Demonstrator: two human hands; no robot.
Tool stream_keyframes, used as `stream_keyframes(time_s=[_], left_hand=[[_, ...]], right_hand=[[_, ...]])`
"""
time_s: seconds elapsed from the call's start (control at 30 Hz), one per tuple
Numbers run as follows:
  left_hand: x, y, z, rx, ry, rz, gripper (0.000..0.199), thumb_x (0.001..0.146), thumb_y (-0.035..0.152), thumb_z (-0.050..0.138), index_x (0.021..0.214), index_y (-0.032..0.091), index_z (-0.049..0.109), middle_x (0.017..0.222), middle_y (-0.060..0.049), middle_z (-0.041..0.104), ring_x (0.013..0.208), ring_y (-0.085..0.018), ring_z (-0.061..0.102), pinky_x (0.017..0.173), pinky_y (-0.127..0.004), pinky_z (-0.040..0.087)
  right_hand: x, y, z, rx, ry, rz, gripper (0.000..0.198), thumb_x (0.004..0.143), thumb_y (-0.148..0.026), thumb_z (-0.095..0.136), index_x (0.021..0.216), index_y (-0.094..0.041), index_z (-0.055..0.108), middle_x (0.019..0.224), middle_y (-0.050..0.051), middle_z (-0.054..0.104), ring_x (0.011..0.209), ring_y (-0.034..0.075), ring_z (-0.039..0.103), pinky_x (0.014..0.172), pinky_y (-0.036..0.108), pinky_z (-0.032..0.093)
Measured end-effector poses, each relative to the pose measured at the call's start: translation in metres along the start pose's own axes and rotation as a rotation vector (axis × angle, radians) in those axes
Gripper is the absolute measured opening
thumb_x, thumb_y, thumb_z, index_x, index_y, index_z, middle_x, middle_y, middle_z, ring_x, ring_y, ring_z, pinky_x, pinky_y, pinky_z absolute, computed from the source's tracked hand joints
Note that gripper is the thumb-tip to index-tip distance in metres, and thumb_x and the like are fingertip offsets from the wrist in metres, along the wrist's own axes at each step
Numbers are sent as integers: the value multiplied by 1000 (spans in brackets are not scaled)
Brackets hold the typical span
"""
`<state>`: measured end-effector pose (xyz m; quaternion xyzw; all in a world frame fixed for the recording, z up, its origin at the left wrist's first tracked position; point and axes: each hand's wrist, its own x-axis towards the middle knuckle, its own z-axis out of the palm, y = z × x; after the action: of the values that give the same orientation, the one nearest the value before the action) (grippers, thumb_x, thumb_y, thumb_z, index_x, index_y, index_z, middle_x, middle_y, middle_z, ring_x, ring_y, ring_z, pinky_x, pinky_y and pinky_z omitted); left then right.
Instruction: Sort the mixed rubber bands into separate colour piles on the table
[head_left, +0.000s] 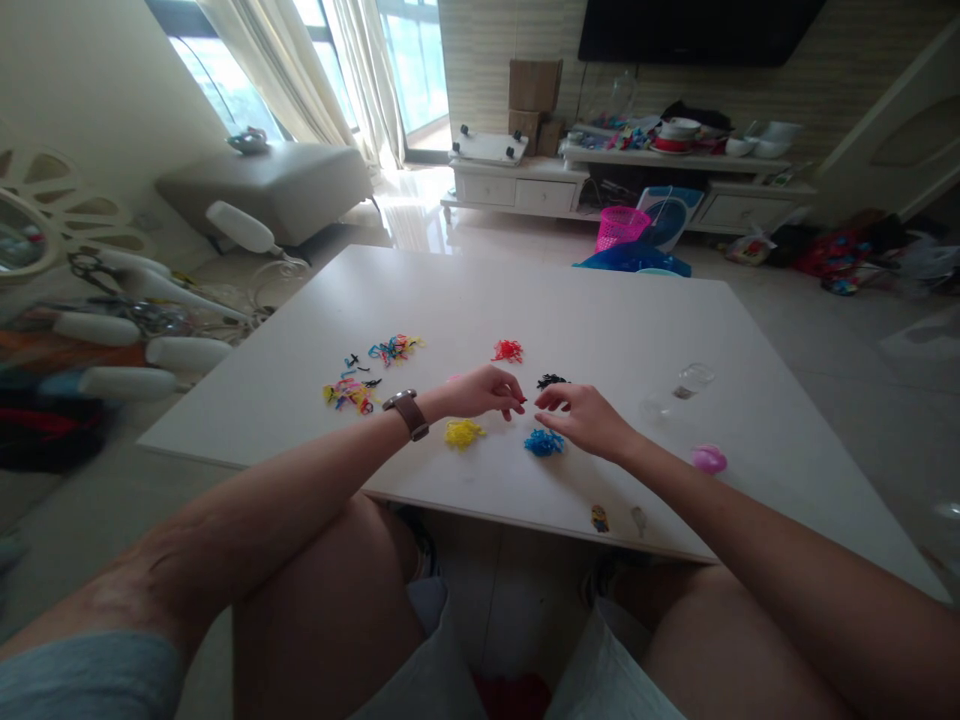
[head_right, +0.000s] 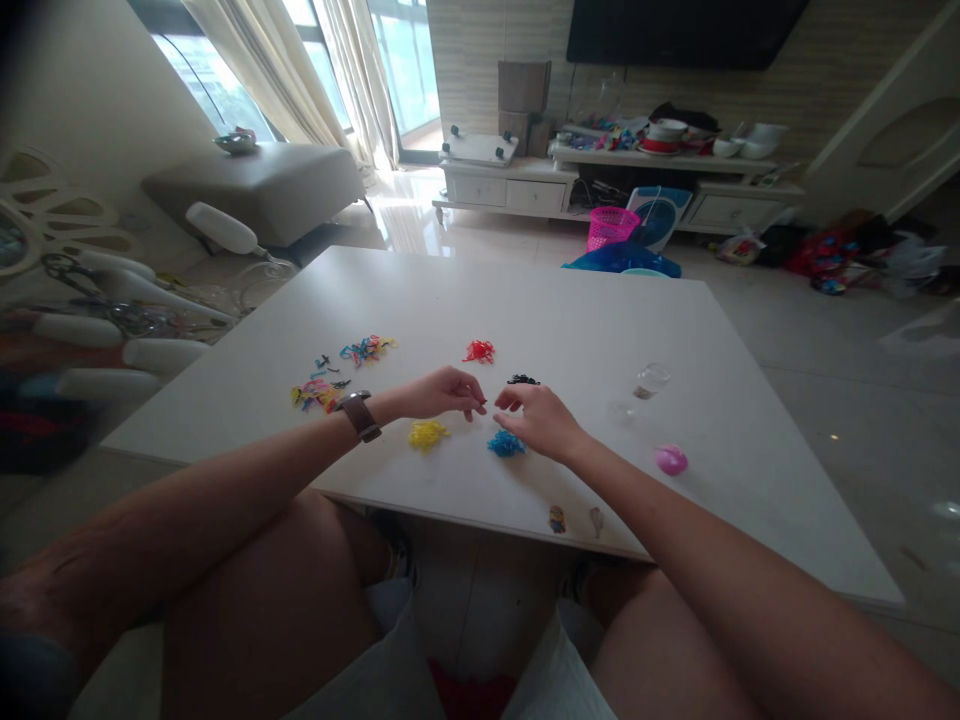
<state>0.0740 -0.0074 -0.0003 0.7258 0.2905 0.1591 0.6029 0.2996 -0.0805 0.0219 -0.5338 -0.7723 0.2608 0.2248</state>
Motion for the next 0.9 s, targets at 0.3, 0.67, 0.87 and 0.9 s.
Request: stream_keyframes(time_s=[0.3, 0.67, 0.87, 0.9], left_hand=[[-5, 14, 13, 52, -58, 33, 21, 87, 33, 71, 91, 13, 66, 96, -14, 78, 77, -18, 74, 72, -29, 56], [-1, 8, -1, 237, 248, -10, 19, 86, 32, 68, 85, 14, 70, 72, -7, 72, 70, -16, 69, 59, -23, 48], [-1, -10, -21, 166, 398, -92, 17, 80, 28, 72, 89, 16, 65, 77, -7, 73, 68, -17, 70, 55, -23, 47], [-1, -11, -23, 165, 413, -74, 17, 79, 28, 73, 88, 16, 64, 76, -7, 73, 66, -16, 69, 56, -23, 48]], right_hand=[[-2, -9, 3, 93, 41, -29, 13, 86, -25, 64, 84, -22, 77, 81, 2, 77, 77, 16, 71, 71, 26, 53], [10, 18, -7, -21, 180, 128, 11, 82, -24, 65, 79, -20, 75, 78, 3, 76, 72, 17, 68, 69, 27, 50], [19, 62, -10, -126, 263, 235, 14, 82, -28, 65, 82, -21, 77, 86, 4, 77, 80, 19, 66, 77, 31, 49], [20, 67, -8, -149, 275, 225, 15, 82, -29, 65, 82, -21, 77, 87, 5, 76, 83, 20, 65, 80, 32, 49]])
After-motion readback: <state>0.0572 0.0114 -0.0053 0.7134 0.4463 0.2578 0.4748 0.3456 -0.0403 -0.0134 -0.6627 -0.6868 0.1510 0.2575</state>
